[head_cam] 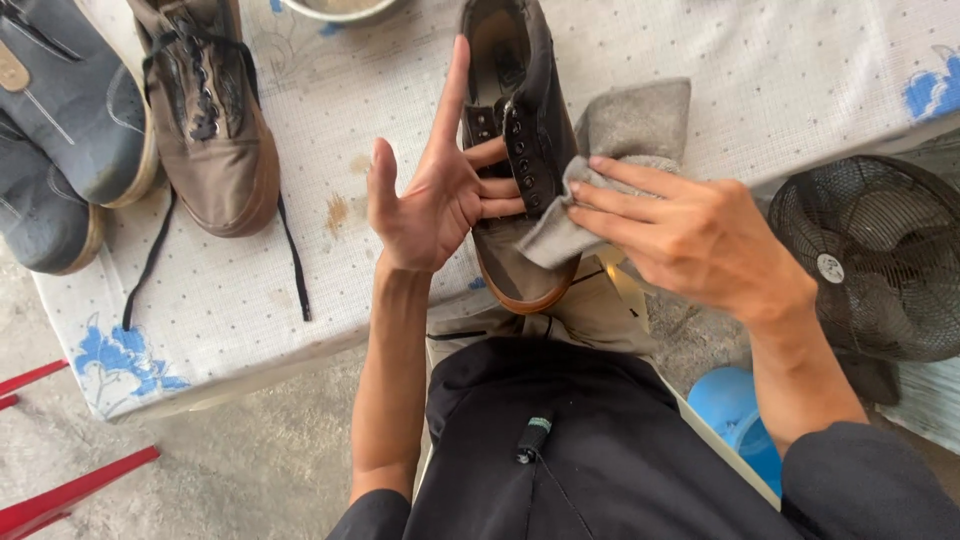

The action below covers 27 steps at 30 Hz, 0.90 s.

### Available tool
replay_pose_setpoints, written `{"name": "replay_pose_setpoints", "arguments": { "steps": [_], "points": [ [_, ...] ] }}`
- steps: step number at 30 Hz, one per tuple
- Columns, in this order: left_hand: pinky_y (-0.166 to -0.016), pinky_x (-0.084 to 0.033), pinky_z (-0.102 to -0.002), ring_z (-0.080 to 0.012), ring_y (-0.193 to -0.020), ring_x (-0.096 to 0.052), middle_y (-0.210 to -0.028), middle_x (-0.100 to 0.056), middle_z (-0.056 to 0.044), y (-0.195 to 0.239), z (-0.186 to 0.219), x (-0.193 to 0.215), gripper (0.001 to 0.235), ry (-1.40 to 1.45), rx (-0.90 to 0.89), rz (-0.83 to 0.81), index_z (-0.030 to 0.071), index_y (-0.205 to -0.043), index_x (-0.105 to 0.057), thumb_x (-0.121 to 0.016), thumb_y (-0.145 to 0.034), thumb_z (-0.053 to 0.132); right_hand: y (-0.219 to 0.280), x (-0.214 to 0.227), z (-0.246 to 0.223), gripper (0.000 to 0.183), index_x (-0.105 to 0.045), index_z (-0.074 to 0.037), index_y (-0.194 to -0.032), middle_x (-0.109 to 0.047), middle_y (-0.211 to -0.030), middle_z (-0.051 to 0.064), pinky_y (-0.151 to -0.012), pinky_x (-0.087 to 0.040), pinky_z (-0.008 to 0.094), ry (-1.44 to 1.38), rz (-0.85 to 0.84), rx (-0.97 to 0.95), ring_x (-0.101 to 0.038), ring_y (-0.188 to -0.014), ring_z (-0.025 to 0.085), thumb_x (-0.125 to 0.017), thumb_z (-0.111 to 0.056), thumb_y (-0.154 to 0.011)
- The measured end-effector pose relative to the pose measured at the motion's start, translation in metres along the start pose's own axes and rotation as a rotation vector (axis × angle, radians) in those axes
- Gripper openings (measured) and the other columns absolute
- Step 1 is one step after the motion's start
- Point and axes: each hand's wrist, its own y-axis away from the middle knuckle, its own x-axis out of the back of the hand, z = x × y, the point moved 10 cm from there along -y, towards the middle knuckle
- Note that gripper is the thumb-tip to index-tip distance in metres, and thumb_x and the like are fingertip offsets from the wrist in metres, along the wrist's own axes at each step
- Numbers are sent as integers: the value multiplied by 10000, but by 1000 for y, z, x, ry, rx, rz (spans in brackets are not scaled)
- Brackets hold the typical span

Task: The person cleans a brown leather shoe by dipping a red brush into a bowl of water and scrubbing the shoe's surface. They then use a gray cloth to wipe the shoe dry and continue scrubbing with the brush.

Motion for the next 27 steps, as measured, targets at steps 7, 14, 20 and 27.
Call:
{"name": "replay_pose_setpoints", "arguments": {
  "steps": [7, 14, 20, 27],
  "points": [
    [-646, -525, -246, -118, -635, -368, -874, -428, -26, 2, -3, -2, 1171, -74, -39, -5, 273, -1682, 69, -446, -788, 825, -7, 5, 47, 264, -722, 108, -1229, -665, -1338, 319, -1096, -578, 437, -192, 456, -481, -643, -1271, 427, -684, 170, -976],
    [-742, -488, -257, -139, -772, -460, -1169, -418, -113, 5, -3, -1, 1175, -21, -78, 7, 275, -1693, 52, -465, -787, 816, -42, -16, 15, 286, -699, -93, -1337, -749, -1297, 115, -826, -670, 306, 70, 321, -369, -708, -1190, 297, -719, -86, -1052],
    [-798, -533, -302, -178, -811, -555, -1166, -532, -151, 4, -4, -1, 1198, 52, -149, -9, 287, -1693, 93, -499, -793, 810, -47, -18, 13, 282, -716, -87, -1327, -748, -1300, 54, -707, -663, 282, 99, 215, -296, -656, -1278, 292, -722, -94, -1046],
    [-895, -599, -365, -256, -933, -696, -1529, -506, -302, 5, -5, 8, 1245, 91, -155, 26, 311, -1678, 143, -503, -747, 827, -41, -12, -1, 197, -759, -34, -1215, -801, -1158, 97, -714, -666, 290, 47, 169, -246, -698, -1237, 311, -725, -56, -1021]
  ]
}}
